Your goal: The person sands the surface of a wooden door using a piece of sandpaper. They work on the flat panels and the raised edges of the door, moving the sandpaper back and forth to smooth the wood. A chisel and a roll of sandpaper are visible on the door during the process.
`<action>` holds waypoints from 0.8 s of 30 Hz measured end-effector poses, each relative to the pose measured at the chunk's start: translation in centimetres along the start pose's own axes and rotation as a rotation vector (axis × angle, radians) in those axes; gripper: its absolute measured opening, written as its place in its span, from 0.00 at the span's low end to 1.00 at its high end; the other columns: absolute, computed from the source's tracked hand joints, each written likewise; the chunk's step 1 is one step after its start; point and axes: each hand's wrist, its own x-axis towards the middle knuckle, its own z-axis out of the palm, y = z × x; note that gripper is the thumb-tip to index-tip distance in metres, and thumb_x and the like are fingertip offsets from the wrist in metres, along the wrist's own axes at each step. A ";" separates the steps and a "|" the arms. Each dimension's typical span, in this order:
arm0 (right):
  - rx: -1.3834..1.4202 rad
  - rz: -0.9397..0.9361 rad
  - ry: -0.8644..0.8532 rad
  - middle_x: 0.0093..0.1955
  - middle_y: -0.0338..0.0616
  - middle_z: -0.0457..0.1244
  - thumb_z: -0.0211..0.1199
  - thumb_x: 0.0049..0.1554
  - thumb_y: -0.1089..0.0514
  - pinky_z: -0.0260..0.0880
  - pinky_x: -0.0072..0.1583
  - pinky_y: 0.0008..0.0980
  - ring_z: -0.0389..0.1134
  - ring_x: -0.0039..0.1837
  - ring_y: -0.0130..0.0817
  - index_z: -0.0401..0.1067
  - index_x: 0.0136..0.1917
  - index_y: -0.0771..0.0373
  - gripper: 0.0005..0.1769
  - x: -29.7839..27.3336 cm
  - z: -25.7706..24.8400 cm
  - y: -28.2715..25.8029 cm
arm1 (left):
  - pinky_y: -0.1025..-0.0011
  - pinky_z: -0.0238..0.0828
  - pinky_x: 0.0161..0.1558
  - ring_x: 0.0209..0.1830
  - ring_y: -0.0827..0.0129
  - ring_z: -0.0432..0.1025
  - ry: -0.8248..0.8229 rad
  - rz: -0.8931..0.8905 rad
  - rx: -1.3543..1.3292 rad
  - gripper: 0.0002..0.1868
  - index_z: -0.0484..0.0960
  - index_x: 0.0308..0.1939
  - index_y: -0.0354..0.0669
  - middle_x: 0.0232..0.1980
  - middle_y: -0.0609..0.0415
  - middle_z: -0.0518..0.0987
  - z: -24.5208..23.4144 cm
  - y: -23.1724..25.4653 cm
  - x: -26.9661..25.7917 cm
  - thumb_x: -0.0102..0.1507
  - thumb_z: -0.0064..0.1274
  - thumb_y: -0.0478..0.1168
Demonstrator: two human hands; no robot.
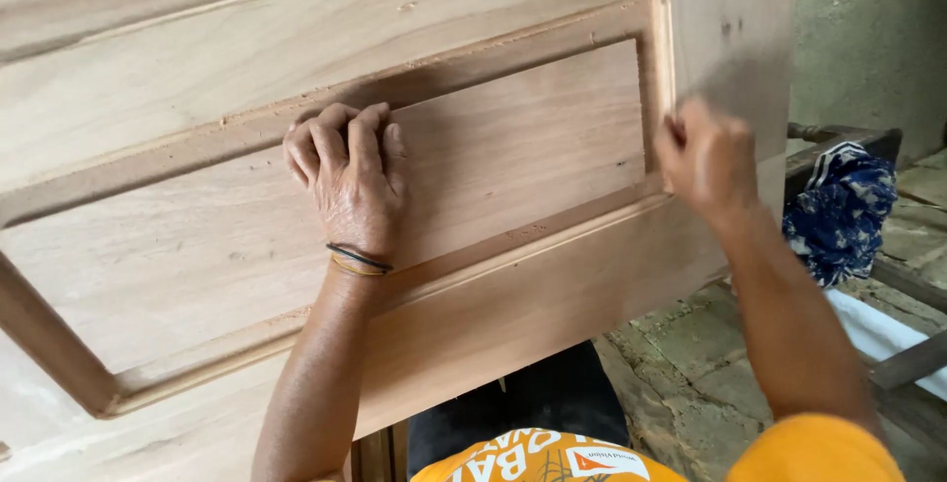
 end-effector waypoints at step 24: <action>0.019 0.200 -0.383 0.26 0.52 0.61 0.56 0.47 0.54 0.64 0.33 0.39 0.65 0.32 0.47 0.67 0.31 0.65 0.12 -0.5 -2.8 -0.7 | 0.57 0.47 0.56 0.44 0.57 0.53 0.019 0.038 0.019 0.08 0.72 0.40 0.48 0.39 0.54 0.62 0.0 0.2 -0.1 0.58 0.48 0.41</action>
